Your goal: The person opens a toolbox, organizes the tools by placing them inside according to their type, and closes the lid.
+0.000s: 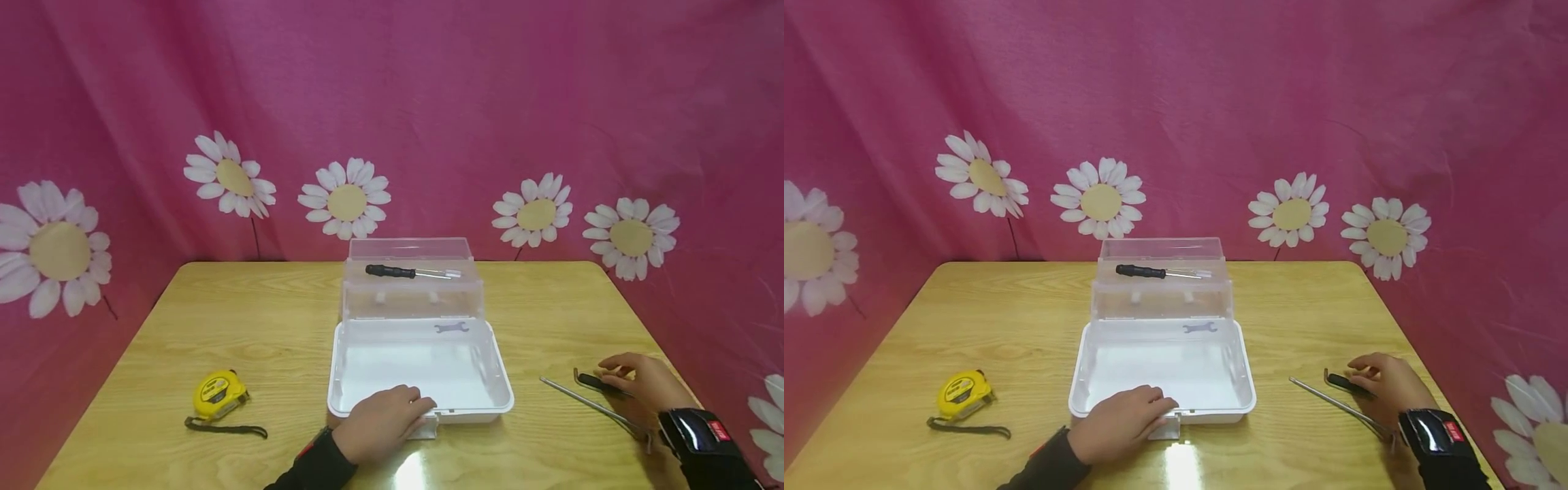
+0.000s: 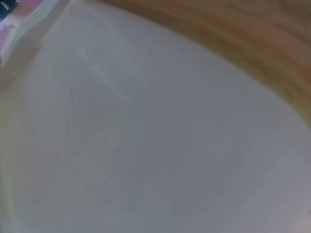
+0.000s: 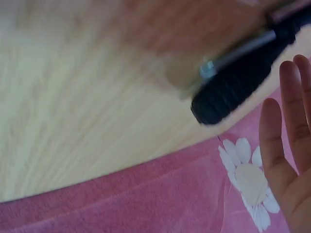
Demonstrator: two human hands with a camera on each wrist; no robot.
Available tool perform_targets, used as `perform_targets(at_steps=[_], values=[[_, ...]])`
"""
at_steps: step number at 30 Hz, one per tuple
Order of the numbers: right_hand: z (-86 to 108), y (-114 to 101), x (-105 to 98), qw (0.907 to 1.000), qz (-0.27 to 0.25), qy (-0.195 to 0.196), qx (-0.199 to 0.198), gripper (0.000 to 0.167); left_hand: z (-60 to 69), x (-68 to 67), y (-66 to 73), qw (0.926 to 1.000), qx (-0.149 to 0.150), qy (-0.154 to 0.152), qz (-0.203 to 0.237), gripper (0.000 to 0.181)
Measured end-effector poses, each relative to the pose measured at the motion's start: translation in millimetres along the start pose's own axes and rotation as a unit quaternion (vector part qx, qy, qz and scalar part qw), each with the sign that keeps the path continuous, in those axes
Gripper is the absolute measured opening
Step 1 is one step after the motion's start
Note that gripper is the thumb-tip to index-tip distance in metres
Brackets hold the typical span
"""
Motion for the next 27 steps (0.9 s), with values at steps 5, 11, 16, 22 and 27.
perform_targets(at_steps=[5, 11, 16, 22, 27], values=[[-3.3, -5.0, 8.7, 0.9996, -0.014, -0.026, 0.000, 0.025, 0.0, 1.2, -0.8, 1.0000, 0.002, -0.004, -0.002, 0.018], [-5.9, -9.9, 13.0, 0.9981, -0.035, -0.050, -0.006, 0.026, 1.0, 2.0, -0.2, 1.0000, 0.005, 0.002, -0.007, 0.017], [-9.4, -12.3, 15.4, 0.9985, -0.019, -0.047, -0.022, 0.026, 1.3, 0.4, -0.4, 0.9998, 0.011, 0.013, -0.011, 0.017], [-12.6, -17.7, 10.4, 0.9986, 0.012, -0.032, -0.041, 0.022, 0.4, 0.1, -1.7, 0.9993, 0.021, 0.025, -0.021, 0.016], [-12.9, -22.9, 3.4, 0.9984, 0.009, -0.017, -0.053, 0.020, 0.1, 2.1, -2.2, 0.9994, 0.018, 0.020, -0.020, 0.017]])
Point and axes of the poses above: each hand's wrist, its own z-axis away from the middle knuckle, its own x-axis out of the palm, y = z × x, the point moved 2 cm from there along -z, towards the middle knuckle, and after that the axes turned 1 degree about -y, right-handed, at the moved point
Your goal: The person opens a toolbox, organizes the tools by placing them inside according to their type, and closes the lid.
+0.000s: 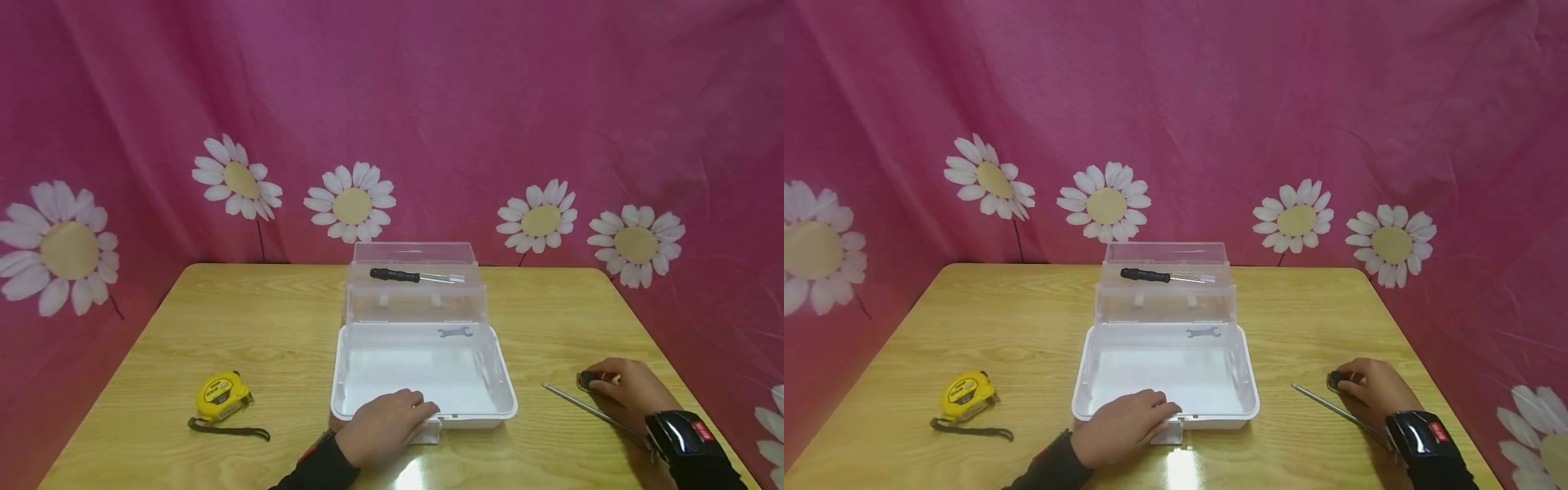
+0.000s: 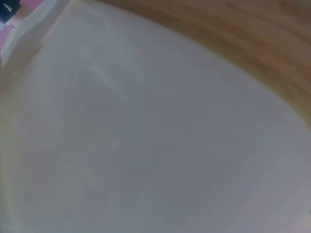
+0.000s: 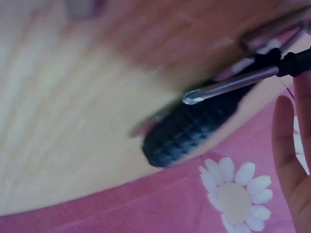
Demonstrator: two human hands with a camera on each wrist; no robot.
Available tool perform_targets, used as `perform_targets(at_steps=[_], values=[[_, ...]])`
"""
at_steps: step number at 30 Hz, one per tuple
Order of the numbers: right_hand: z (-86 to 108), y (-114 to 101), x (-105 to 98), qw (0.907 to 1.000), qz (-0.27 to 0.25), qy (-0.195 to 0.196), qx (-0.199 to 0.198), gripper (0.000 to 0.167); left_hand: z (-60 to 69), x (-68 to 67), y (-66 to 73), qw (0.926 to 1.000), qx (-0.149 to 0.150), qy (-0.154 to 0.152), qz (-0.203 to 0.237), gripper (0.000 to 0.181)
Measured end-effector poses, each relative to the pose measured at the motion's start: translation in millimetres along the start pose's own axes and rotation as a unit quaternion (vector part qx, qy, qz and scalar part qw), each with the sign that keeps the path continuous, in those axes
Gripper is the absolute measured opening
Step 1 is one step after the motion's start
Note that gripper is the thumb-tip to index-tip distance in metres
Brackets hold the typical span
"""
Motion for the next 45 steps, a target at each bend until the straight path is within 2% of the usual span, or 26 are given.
perform_targets(at_steps=[2, 5, 9, 13, 16, 19, 23, 27, 31, 36, 40, 45], values=[[-0.6, -4.9, -4.1, 0.9999, -0.002, 0.014, -0.006, 0.021, 0.1, 0.2, 0.9, 1.0000, -0.003, -0.004, 0.000, 0.018], [-6.5, -20.0, -17.3, 0.9967, 0.018, 0.063, -0.047, 0.020, 0.6, -0.3, 2.0, 1.0000, -0.006, -0.006, -0.001, 0.019], [-26.6, -57.3, -49.9, 0.9817, 0.053, 0.137, -0.121, 0.021, 0.8, -1.5, 1.8, 1.0000, -0.008, 0.000, 0.001, 0.017], [-58.9, -102.5, -84.0, 0.9674, 0.055, 0.163, -0.185, 0.023, 0.3, -1.4, 0.7, 0.9999, -0.009, 0.002, 0.007, 0.017], [-84.7, -135.7, -101.0, 0.9609, 0.056, 0.155, -0.223, 0.024, 0.0, -0.3, 0.3, 0.9998, -0.010, -0.001, 0.018, 0.018], [-109.3, -167.4, -107.1, 0.9587, 0.048, 0.134, -0.246, 0.023, -0.1, 1.1, -0.5, 0.9997, -0.011, -0.005, 0.022, 0.019], [-138.6, -204.5, -102.1, 0.9568, 0.031, 0.097, -0.272, 0.021, -0.3, 2.1, -1.2, 0.9996, -0.017, -0.011, 0.021, 0.020], [-162.3, -228.5, -88.6, 0.9540, 0.018, 0.061, -0.293, 0.022, -0.7, 1.9, -1.5, 0.9995, -0.021, -0.018, 0.018, 0.021], [-178.4, -239.0, -74.1, 0.9540, -0.003, 0.036, -0.298, 0.020, -1.4, 1.8, -1.8, 0.9995, -0.021, -0.021, 0.011, 0.022], [-191.9, -240.3, -60.0, 0.9631, -0.015, -0.001, -0.269, 0.020, -2.1, 1.2, -1.9, 0.9995, -0.021, -0.023, 0.008, 0.021], [-196.9, -238.7, -53.8, 0.9692, -0.010, -0.026, -0.245, 0.020, -2.7, 0.0, -1.4, 0.9994, -0.021, -0.024, 0.011, 0.021], [-200.2, -234.5, -49.4, 0.9712, -0.001, -0.045, -0.234, 0.022, -3.7, -2.4, -0.2, 0.9995, -0.020, -0.022, 0.013, 0.021]])
Point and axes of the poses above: each hand's wrist, its own z-axis away from the middle knuckle, its own x-axis out of the palm, y = z × x, the point moved 2 cm from there along -z, towards the middle knuckle, and after that the axes turned 1 degree about -y, right-handed, at the moved point
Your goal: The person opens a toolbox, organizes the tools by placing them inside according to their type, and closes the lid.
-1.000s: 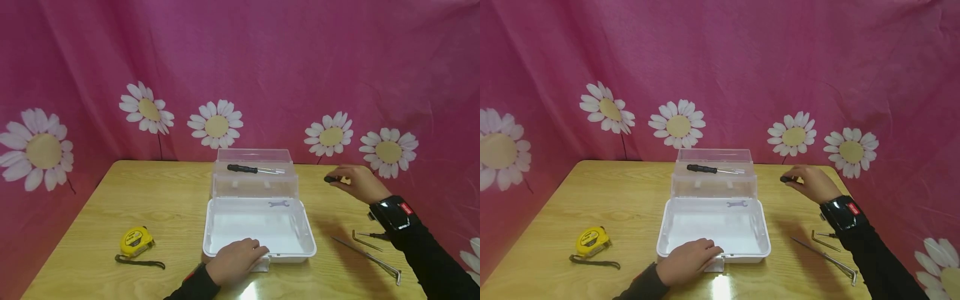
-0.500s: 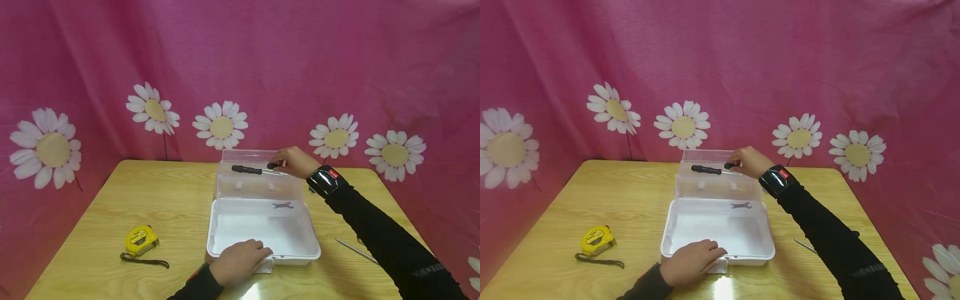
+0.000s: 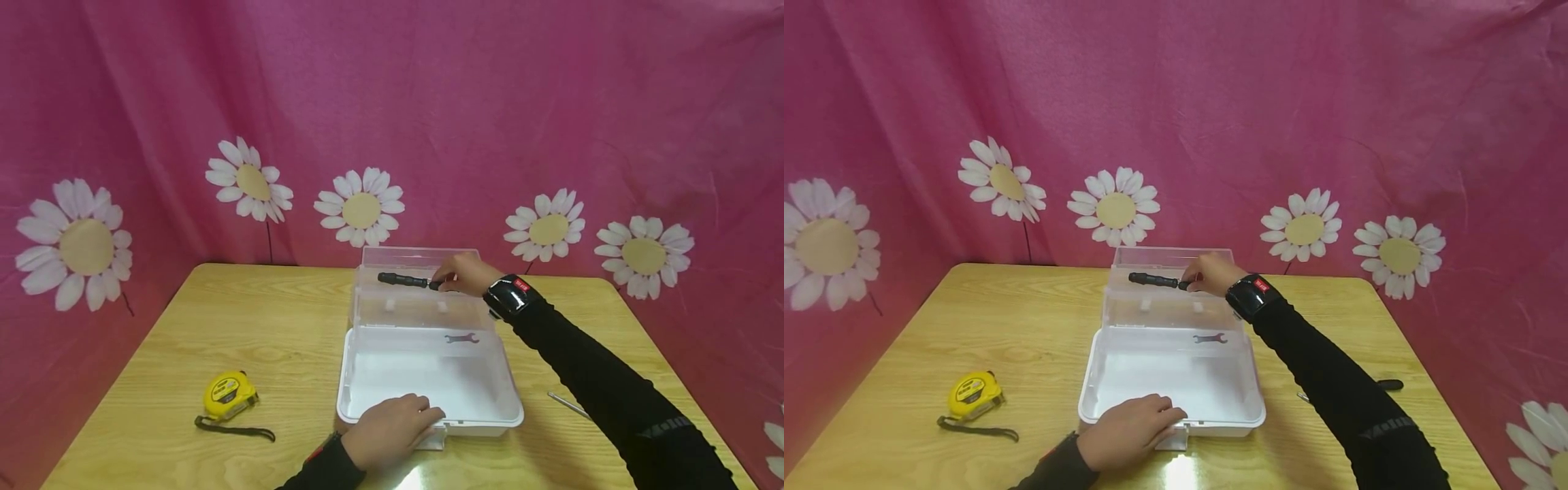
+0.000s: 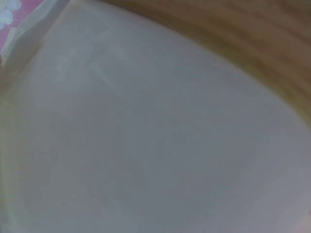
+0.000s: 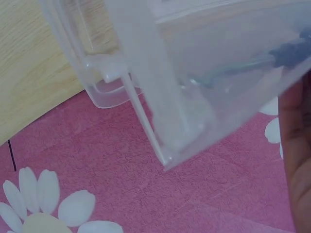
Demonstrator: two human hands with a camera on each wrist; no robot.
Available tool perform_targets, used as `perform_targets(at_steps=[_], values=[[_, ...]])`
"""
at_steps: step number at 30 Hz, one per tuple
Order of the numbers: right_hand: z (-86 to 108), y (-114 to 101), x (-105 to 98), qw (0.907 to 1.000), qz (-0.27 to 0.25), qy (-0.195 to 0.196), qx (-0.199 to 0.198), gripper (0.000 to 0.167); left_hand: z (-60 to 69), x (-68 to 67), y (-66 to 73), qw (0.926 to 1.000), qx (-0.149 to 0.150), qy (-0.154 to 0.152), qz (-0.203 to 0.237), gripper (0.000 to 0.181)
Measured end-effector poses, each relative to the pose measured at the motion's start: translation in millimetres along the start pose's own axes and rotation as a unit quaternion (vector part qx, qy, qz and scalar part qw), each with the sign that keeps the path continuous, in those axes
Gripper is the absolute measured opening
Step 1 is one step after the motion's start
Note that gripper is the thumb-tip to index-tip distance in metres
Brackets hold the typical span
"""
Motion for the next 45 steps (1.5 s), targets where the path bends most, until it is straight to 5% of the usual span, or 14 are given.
perform_targets(at_steps=[17, 25, 30, 37, 45], values=[[2.2, 0.2, 3.8, 0.9998, -0.003, -0.016, -0.014, 0.019, 1.2, 2.0, 0.1, 0.9999, -0.001, 0.005, -0.009, 0.019], [28.7, 5.0, -12.2, 0.9986, -0.018, 0.042, -0.025, 0.021, 1.6, 1.6, 1.6, 0.9999, 0.002, 0.014, -0.008, 0.019], [67.3, 11.9, -27.5, 0.9953, -0.003, 0.095, -0.013, 0.025, 2.5, -0.6, 2.7, 0.9999, 0.000, 0.013, -0.010, 0.020], [149.6, 42.7, -40.1, 0.9804, 0.047, 0.191, 0.016, 0.029, 2.7, -2.0, 3.0, 0.9997, 0.008, 0.019, -0.014, 0.018], [242.6, 102.8, -11.5, 0.9732, 0.079, 0.180, 0.120, 0.027, 1.9, 0.5, 3.2, 0.9997, 0.015, 0.013, -0.013, 0.017]])
Point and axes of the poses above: each hand's wrist, its own z-axis away from the middle knuckle, its own x-axis out of the palm, y = z × x, the point moved 2 cm from there along -z, towards the middle knuckle, and after that the axes turned 1 degree about -y, right-handed, at the moved point
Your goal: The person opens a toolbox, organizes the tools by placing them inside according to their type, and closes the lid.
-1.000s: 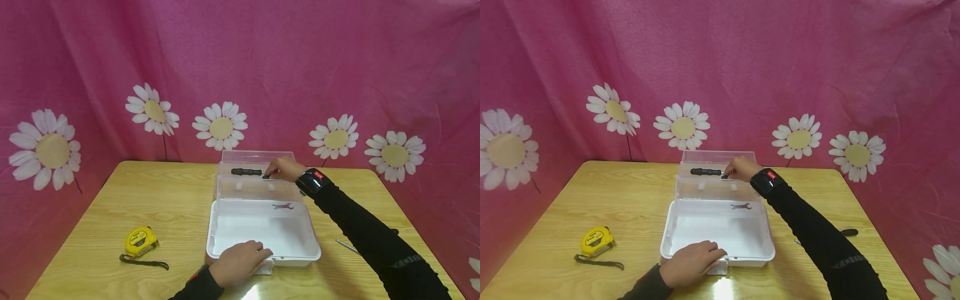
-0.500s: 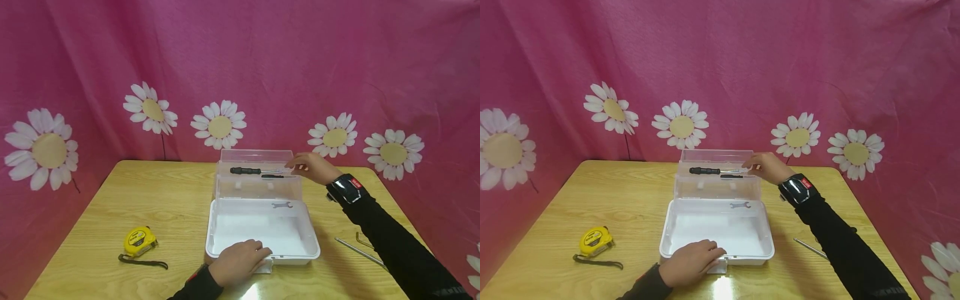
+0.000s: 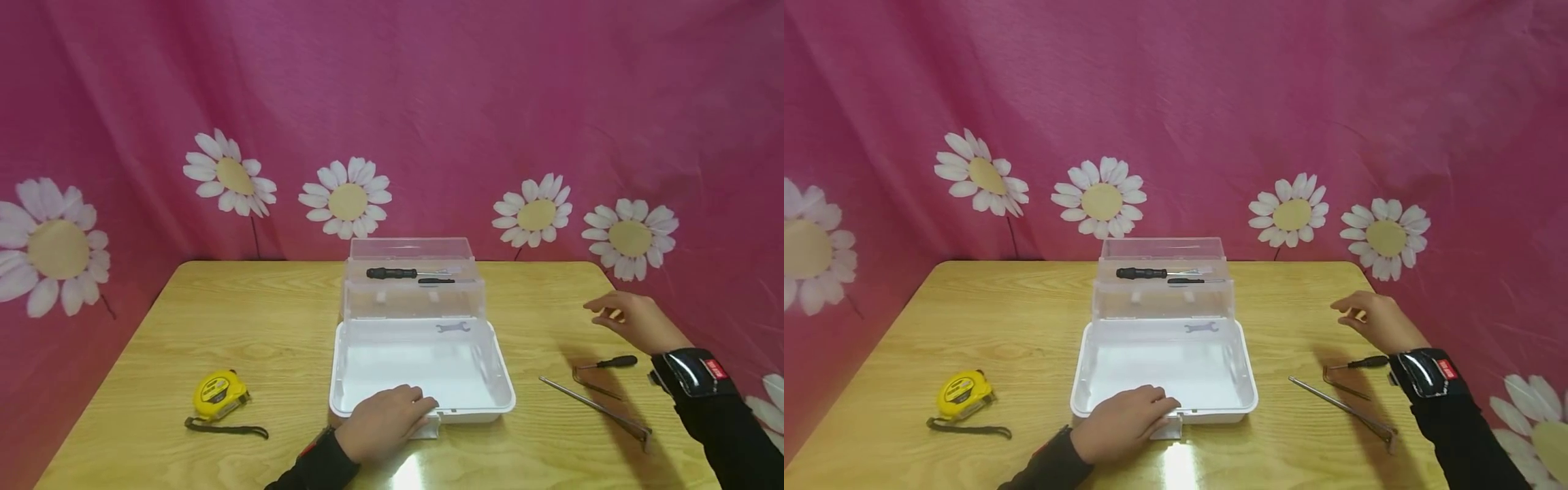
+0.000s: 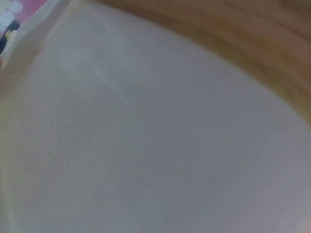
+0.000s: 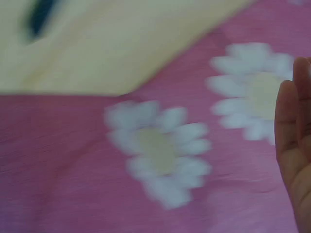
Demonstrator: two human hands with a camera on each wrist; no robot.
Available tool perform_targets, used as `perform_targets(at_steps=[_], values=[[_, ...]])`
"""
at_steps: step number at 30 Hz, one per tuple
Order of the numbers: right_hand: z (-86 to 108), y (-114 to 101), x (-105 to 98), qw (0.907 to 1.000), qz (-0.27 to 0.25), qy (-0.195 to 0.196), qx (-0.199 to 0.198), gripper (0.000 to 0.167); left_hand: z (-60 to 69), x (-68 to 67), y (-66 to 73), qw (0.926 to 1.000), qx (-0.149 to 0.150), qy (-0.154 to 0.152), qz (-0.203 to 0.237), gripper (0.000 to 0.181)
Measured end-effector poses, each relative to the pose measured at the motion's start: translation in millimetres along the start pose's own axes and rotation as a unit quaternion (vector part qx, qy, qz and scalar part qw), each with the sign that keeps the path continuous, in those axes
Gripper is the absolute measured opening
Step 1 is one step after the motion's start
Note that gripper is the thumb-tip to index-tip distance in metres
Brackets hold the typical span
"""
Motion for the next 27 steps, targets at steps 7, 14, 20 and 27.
perform_targets(at_steps=[7, 14, 20, 27], values=[[49.0, 50.0, 37.7, 0.9935, 0.002, -0.076, 0.085, 0.027, 2.7, -0.8, -2.3, 0.9999, -0.006, 0.007, 0.009, 0.016], [74.2, 62.9, 61.9, 0.9805, -0.048, -0.126, 0.143, 0.034, 2.3, -0.2, -2.1, 1.0000, -0.002, 0.001, 0.009, 0.016], [73.6, 70.9, 70.2, 0.9833, -0.027, -0.115, 0.138, 0.026, 1.0, 0.4, -1.9, 1.0000, -0.005, -0.002, 0.002, 0.017], [74.3, 76.3, 73.6, 0.9851, -0.001, -0.113, 0.130, 0.024, 0.3, 0.6, -1.3, 0.9999, -0.006, -0.006, 0.008, 0.018]])
Point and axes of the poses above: each hand's wrist, its own z-axis away from the middle knuckle, its own x-axis out of the palm, y = z × x, the point moved 2 cm from there along -z, towards the middle knuckle, and after that the axes turned 1 degree about -y, right-handed, at the moved point
